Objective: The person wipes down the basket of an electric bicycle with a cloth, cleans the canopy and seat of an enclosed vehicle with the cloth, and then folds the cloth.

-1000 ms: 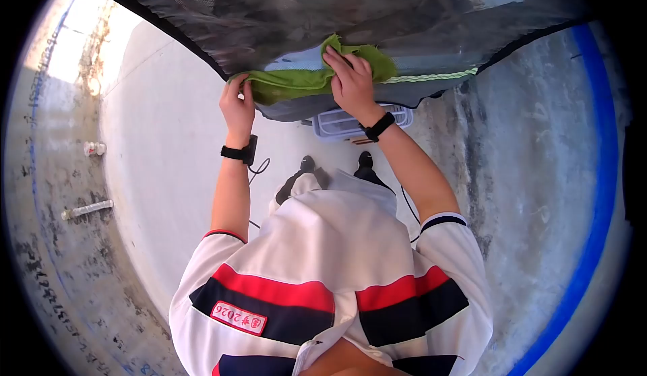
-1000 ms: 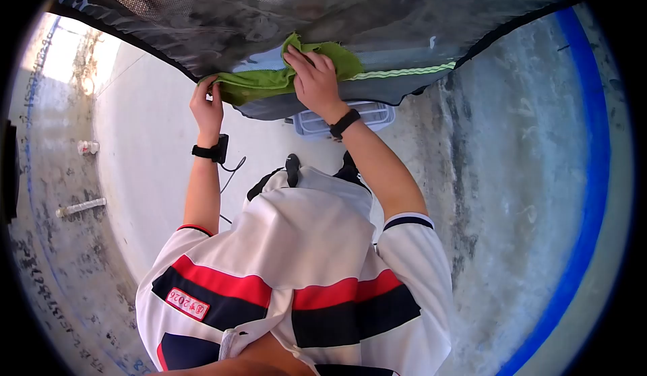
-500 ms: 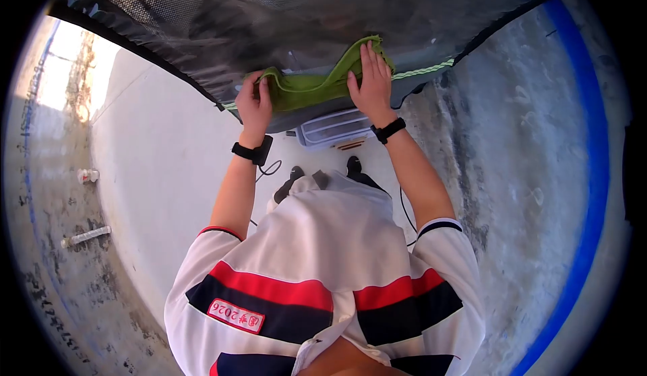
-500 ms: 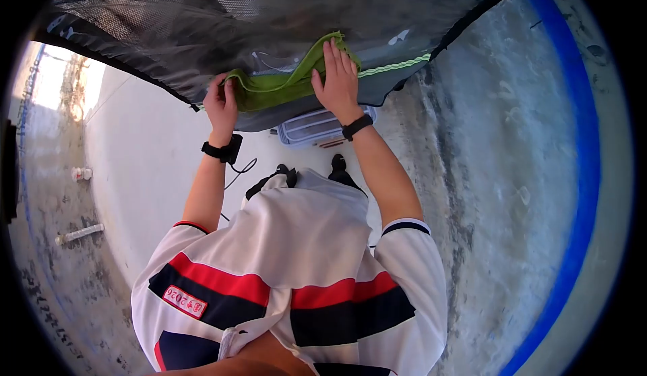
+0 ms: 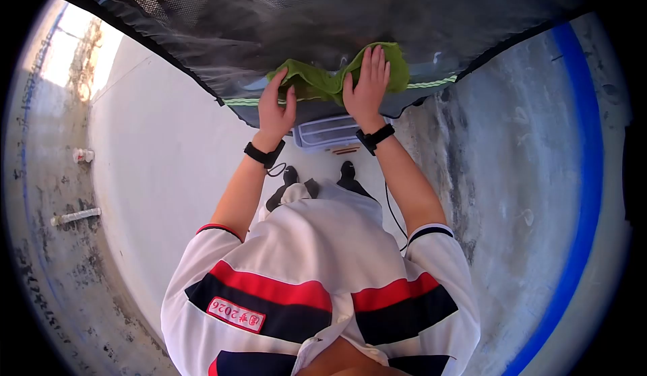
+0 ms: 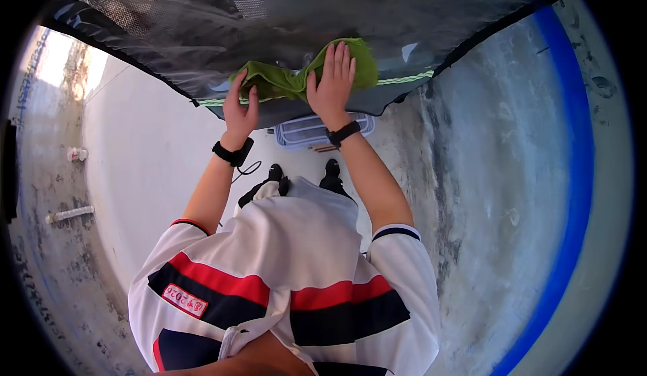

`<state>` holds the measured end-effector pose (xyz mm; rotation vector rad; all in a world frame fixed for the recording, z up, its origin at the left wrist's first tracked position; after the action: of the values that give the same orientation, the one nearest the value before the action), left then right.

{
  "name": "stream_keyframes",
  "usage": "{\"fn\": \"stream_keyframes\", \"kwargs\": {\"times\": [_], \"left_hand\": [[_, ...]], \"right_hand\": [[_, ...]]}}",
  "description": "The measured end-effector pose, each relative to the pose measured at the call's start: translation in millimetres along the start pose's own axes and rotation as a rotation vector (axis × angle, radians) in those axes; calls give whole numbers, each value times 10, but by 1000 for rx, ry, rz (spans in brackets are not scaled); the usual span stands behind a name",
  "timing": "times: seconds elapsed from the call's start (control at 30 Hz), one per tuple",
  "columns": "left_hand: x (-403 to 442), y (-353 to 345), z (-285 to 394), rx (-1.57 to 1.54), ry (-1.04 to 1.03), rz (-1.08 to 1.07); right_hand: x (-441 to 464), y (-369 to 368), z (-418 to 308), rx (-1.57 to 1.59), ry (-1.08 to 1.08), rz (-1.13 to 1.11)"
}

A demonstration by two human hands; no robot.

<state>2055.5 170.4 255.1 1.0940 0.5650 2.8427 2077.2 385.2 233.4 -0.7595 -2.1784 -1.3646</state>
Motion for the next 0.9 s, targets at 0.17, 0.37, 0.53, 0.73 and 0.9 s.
{"fn": "stream_keyframes", "kwargs": {"times": [0.17,0.37,0.53,0.73,0.9], "left_hand": [[-26,812,-248,84,-14,314],[193,1475,-300,124,88,360],[534,1465,-431,79,66,259],[646,1185,-752,-239,200,31],[539,1187,-982,-261,221,-15]], "right_hand": [[43,-314,-665,88,65,-47],[206,-605,-1369,345,83,-31],[292,-729,-1517,220,145,-35],[244,-735,-1477,48,123,-114],[190,-788,-1506,-100,52,-199]]}}
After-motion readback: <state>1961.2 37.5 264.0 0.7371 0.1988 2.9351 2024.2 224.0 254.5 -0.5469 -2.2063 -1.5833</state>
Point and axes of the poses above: each hand's wrist, its own x-axis towards the middle knuckle, its own y-axis out of the back of the hand, z = x × y, the point moved 2 cm from there along x, towards the middle knuckle, and after that the axes turned 1 degree about -x, right-handed, at the moved point
